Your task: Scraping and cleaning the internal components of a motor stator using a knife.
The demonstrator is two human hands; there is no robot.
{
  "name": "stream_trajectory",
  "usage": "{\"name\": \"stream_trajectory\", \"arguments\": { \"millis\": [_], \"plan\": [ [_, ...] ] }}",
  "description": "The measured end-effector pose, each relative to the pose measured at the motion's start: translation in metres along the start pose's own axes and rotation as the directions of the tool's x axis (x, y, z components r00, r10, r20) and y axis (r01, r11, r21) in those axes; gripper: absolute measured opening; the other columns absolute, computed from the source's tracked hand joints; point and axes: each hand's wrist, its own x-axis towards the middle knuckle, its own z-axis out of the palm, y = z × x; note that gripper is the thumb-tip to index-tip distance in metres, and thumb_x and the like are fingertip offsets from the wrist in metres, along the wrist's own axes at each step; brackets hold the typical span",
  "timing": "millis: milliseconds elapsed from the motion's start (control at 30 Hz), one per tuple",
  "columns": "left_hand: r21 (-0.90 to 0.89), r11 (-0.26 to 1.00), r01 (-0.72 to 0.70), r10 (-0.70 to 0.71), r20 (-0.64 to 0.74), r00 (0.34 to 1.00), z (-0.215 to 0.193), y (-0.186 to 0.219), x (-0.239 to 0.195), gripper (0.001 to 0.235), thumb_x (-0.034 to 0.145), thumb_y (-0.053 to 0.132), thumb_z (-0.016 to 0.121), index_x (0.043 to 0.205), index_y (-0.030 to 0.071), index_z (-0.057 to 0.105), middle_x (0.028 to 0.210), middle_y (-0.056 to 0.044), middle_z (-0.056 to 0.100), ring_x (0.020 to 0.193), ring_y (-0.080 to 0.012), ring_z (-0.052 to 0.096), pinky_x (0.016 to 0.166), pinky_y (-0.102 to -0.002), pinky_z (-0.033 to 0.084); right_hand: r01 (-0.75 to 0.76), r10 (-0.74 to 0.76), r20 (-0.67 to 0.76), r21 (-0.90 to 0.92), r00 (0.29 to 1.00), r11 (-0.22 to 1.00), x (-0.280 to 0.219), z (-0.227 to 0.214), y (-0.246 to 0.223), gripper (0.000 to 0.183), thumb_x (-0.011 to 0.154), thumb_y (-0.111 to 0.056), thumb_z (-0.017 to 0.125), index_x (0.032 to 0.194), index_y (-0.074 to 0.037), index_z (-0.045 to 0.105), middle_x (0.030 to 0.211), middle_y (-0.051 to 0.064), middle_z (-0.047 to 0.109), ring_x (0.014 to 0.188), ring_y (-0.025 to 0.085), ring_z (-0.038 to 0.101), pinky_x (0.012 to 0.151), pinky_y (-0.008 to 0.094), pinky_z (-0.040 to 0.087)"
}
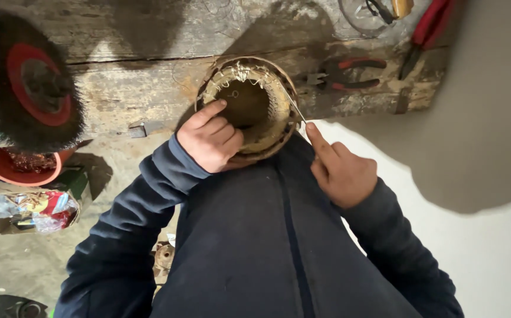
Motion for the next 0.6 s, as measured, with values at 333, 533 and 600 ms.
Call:
{"name": "stream_trajectory", "arguments": {
  "millis": [333, 533, 600],
  "plan": [
    [-0.02, 1.0, -0.022, 0.021, -0.029, 0.999, 0.002, -0.003, 0.0, 0.007, 0.075, 0.017, 0.065, 0.077, 0.01, 0.064, 0.069, -0.001, 0.055, 0.073, -0.0198, 0.062, 0.109, -0.038, 0.05, -0.003, 0.001, 0.04, 0.054, 0.999, 0.999, -0.001, -0.005, 0.011, 0.066, 0.086, -0.008, 0.071, 0.151, -0.015, 0.058, 0.071, 0.004, 0.055, 0.056, 0.025, 0.055, 0.051, 0.039, 0.044],
    [-0.061, 0.998, 0.001, -0.004, -0.053, 0.999, 0.006, -0.001, -0.001, 0.026, 0.07, 0.034, 0.073, 0.076, 0.01, 0.064, 0.068, -0.002, 0.055, 0.072, -0.0222, 0.061, 0.106, -0.04, 0.05, 0.011, -0.016, 0.078, 0.075, 0.997, 0.997, 0.003, -0.02, 0.017, 0.063, 0.088, -0.007, 0.07, 0.149, -0.018, 0.059, 0.071, 0.004, 0.058, 0.057, 0.025, 0.057, 0.051, 0.039, 0.045],
    [-0.049, 0.999, -0.002, 0.0, -0.043, 0.999, 0.005, 0.0, -0.001, 0.03, 0.071, 0.038, 0.075, 0.077, 0.01, 0.064, 0.069, -0.002, 0.055, 0.073, -0.0221, 0.062, 0.106, -0.04, 0.05, 0.028, -0.036, 0.067, 0.118, 0.997, 0.993, 0.005, -0.023, 0.022, 0.062, 0.088, -0.007, 0.069, 0.149, -0.018, 0.06, 0.072, 0.005, 0.057, 0.058, 0.025, 0.057, 0.054, 0.039, 0.046]
  ]
}}
